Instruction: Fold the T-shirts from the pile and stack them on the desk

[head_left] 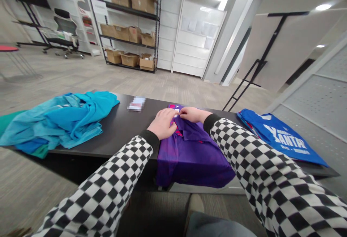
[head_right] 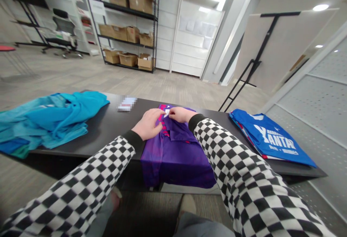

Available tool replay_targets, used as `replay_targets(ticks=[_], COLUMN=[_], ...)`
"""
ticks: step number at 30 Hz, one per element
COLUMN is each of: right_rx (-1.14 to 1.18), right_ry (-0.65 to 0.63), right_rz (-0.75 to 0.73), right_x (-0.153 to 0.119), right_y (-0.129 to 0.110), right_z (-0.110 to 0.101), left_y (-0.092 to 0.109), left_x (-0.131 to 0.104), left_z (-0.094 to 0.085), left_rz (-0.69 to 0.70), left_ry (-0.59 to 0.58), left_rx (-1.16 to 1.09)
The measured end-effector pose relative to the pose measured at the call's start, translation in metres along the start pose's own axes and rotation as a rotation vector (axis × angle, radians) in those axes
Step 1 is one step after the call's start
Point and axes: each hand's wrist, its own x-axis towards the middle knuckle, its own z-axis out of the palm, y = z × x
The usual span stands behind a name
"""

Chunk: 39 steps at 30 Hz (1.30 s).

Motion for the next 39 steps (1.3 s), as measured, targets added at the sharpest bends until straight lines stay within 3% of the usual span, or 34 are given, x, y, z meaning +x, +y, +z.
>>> replay_targets(ticks=[3, 6, 13, 19, 24, 28, 39], right_rx=[0.008, 0.023, 0.085, 0.058, 0.014, 0.027, 0.000], right_ry=[-0.012, -0.024, -0.104, -0.113, -0.120, -0.126, -0.054], right_rz=[-0.028, -0.044, -0.024, -0.045, -0.012, 0.000, 0.038], right_x=[-0.002, -0.001, 0.008, 0.015, 0.017, 0.015, 0.005], right_y=[0.002, 0.004, 0.014, 0.019, 0.013, 0.005, -0.014], right_z=[0.004, 0.005, 0.005, 0.008, 0.006, 0.004, 0.005], left_y=[0.009, 0.015, 0.029, 0.029, 0.021, 0.014, 0.013], left_x=[-0.008, -0.006, 0.006, 0.010, 0.006, 0.001, -0.001], left_z=[-0.003, -0.002, 0.004, 0.009, 0.013, 0.014, 0.006], left_rz=[0.194, 0.211, 0.230, 0.354, 0.429, 0.393, 0.242], left_ry=[-0.159, -0.282, -0.291, -0.296, -0.272, -0.321, -0.330], left_rx=[-0.091, -0.119, -0.081, -0.026, -0.225, -0.356, -0.366])
